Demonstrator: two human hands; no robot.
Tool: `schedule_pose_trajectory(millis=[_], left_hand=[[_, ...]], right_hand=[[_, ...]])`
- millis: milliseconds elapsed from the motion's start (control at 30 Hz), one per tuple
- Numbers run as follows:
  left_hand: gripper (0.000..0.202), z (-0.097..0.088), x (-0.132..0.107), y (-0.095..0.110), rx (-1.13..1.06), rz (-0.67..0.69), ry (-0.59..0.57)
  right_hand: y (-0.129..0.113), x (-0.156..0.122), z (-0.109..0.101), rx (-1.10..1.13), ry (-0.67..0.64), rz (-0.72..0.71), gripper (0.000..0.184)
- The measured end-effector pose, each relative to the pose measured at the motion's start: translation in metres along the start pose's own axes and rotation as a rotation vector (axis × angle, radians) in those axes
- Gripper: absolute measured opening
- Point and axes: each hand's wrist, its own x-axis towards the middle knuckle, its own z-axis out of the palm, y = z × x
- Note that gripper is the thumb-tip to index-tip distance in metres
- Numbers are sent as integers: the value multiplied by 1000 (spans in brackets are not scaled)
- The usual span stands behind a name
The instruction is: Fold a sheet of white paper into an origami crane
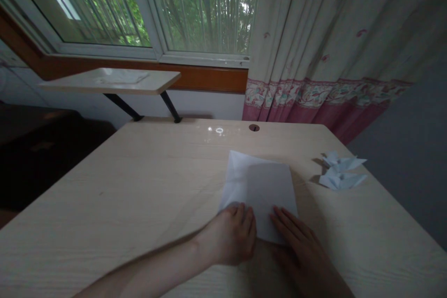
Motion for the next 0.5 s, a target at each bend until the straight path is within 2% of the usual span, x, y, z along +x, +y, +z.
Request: schedule_pose_trajectory(millis=[233, 500], left_hand=[[30, -1, 0, 4, 44, -23, -68], [22, -1, -4, -6, -115, -48, -112]], right_hand=[[10, -6, -15, 61, -135, 63, 72], [30, 4, -31, 149, -88, 10, 61]])
